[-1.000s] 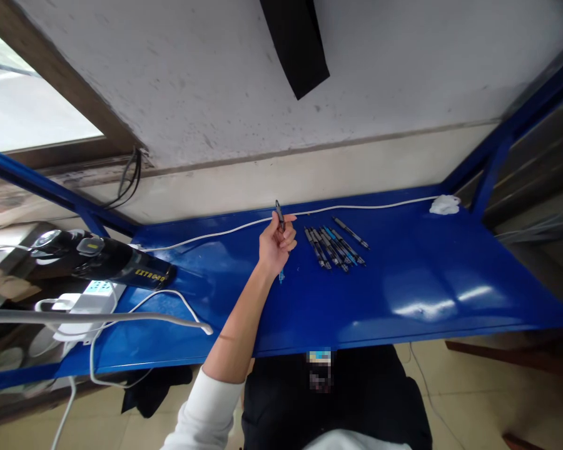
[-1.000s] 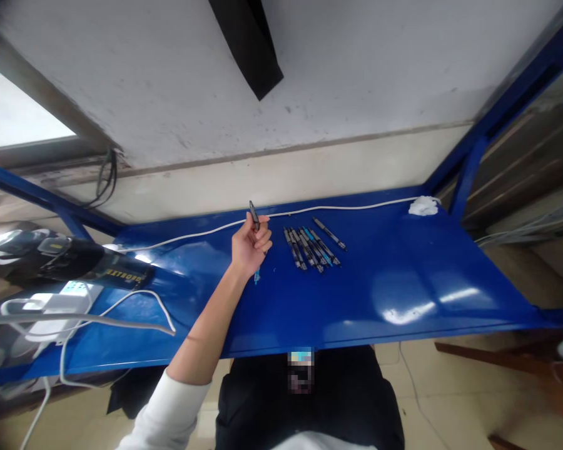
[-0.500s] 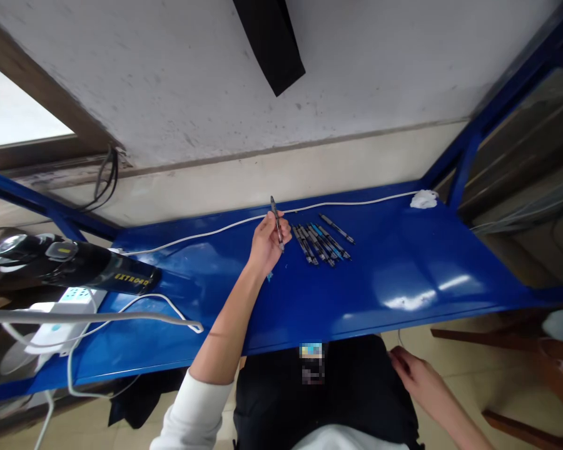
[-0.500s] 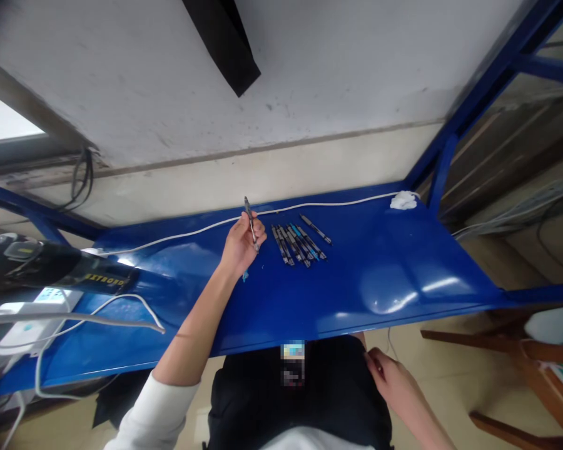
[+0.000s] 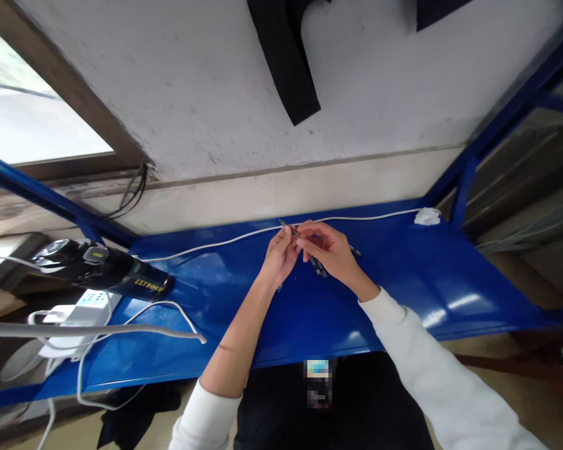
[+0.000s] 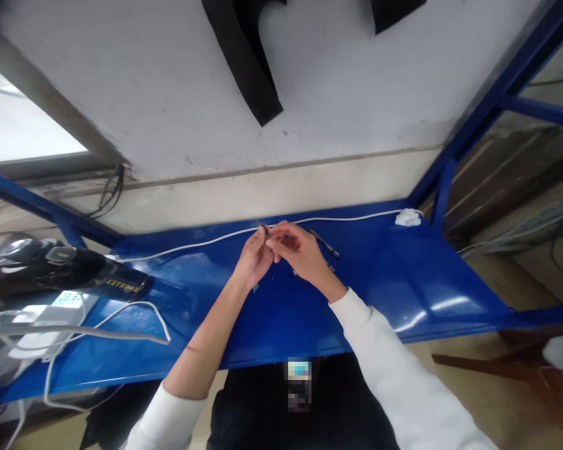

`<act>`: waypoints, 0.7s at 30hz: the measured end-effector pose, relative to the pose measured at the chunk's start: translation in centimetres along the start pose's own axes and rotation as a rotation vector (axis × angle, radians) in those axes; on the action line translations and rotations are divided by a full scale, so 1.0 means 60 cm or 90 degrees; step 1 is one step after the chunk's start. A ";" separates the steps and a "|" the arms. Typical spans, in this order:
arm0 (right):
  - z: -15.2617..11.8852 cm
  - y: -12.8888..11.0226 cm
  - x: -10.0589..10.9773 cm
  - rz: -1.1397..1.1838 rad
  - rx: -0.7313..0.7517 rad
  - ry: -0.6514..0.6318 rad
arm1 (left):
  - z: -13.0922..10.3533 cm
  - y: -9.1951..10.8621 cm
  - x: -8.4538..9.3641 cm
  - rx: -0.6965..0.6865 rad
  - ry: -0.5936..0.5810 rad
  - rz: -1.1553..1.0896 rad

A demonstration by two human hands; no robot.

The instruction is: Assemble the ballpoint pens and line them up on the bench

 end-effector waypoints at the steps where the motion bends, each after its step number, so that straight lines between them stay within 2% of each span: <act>1: 0.019 0.015 0.003 0.062 -0.015 0.013 | 0.003 0.004 0.008 -0.021 0.024 -0.002; 4: 0.057 0.049 0.018 0.241 -0.055 0.061 | 0.009 0.019 0.033 -0.076 0.100 0.045; 6: 0.067 0.067 0.031 0.310 -0.072 0.113 | 0.010 0.027 0.039 -0.086 0.112 0.123; 9: 0.065 0.090 0.052 0.381 -0.101 0.207 | 0.008 0.040 0.038 -0.119 0.121 0.192; 11: 0.058 0.099 0.064 0.443 -0.125 0.248 | 0.006 0.050 0.043 -0.154 0.160 0.183; 16: 0.046 0.088 0.088 0.618 -0.129 0.225 | 0.009 0.067 0.068 -0.216 0.233 0.170; 18: 0.044 0.084 0.097 0.667 -0.137 0.218 | -0.004 0.074 0.050 -0.273 0.233 0.216; 19: 0.043 0.083 0.101 0.684 -0.147 0.220 | -0.018 0.078 0.027 -0.306 0.220 0.254; 21: 0.040 0.084 0.109 0.705 -0.166 0.229 | -0.062 0.083 -0.044 -0.321 0.156 0.295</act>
Point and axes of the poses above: each hand's wrist, its own z-axis towards the middle knuckle, its own x-axis out of the back of the hand, y = z × x, the point moved 4 cm from there along z, towards the middle knuckle, and after that the axes turned 5 degrees about -y, right-handed, at the moved point
